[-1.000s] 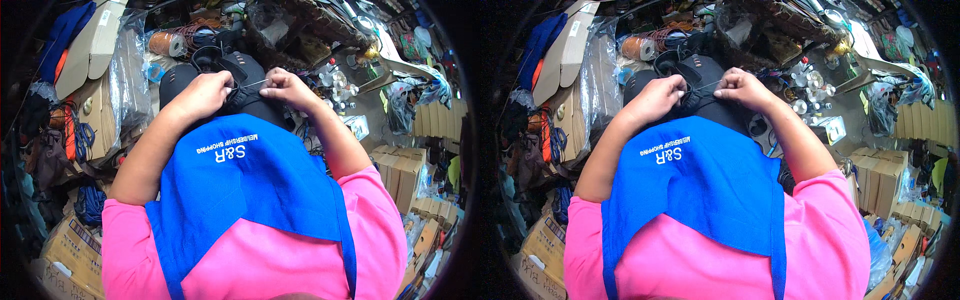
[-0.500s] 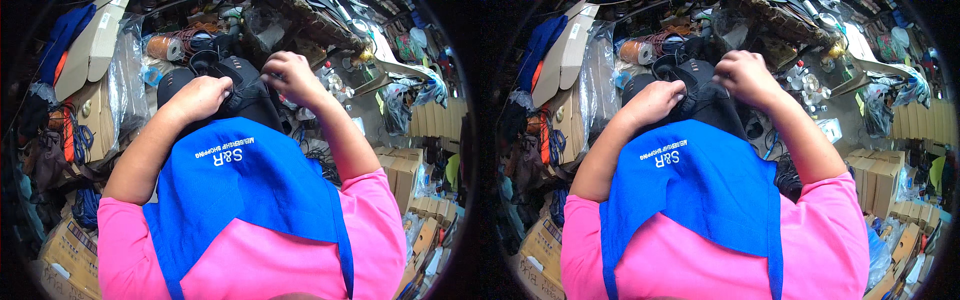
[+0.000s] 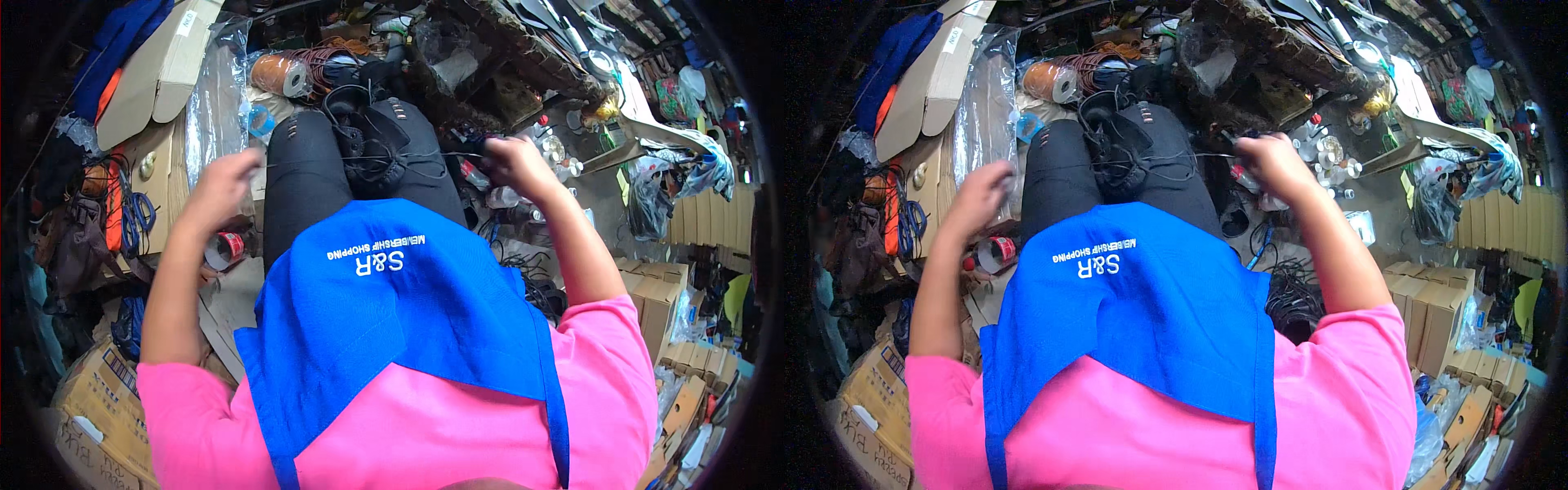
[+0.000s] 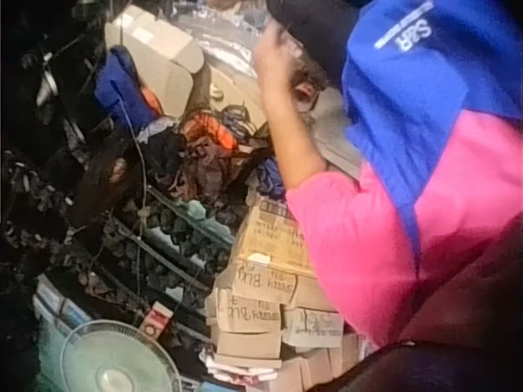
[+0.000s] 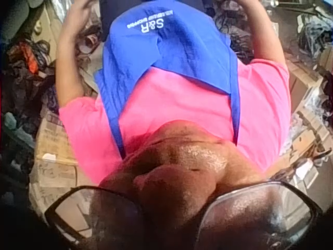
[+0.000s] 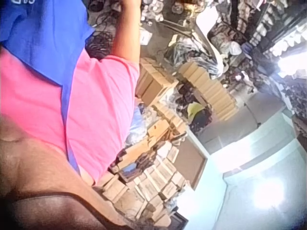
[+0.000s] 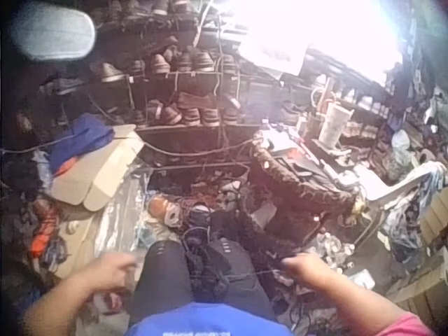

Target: Insert and thread laces through the eyelets of a black shoe.

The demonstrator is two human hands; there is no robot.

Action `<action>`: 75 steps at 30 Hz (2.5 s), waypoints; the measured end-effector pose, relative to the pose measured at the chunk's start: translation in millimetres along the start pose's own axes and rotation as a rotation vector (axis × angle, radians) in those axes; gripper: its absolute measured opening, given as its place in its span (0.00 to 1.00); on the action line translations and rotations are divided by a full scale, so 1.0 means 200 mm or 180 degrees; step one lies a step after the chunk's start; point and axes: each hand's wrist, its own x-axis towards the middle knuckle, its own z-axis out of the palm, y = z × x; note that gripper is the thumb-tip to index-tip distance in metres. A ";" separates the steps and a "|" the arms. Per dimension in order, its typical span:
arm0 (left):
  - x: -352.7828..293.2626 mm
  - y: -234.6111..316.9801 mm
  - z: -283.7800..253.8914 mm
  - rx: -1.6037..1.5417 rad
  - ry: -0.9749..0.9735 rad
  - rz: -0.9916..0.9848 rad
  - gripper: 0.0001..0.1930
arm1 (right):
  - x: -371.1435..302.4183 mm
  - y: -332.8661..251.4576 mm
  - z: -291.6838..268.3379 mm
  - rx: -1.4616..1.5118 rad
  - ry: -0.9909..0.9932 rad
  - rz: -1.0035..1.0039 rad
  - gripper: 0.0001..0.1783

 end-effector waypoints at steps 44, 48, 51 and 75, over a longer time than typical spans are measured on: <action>0.49 0.40 0.28 -0.1629 -0.1146 0.0588 0.10 | 0.27 -0.41 0.01 0.1328 -0.0056 -0.1095 0.07; 0.51 0.39 0.30 -0.1967 -0.1333 0.0398 0.12 | 0.26 -0.39 0.05 0.1362 -0.0190 -0.1024 0.06; 0.51 0.39 0.31 -0.2213 -0.1420 0.0254 0.13 | 0.24 -0.36 0.14 0.2177 -0.0206 -0.0891 0.08; 0.53 0.42 0.27 -0.1426 -0.2076 0.0867 0.19 | 0.15 -0.59 -0.01 -0.0803 -0.0154 -0.1592 0.09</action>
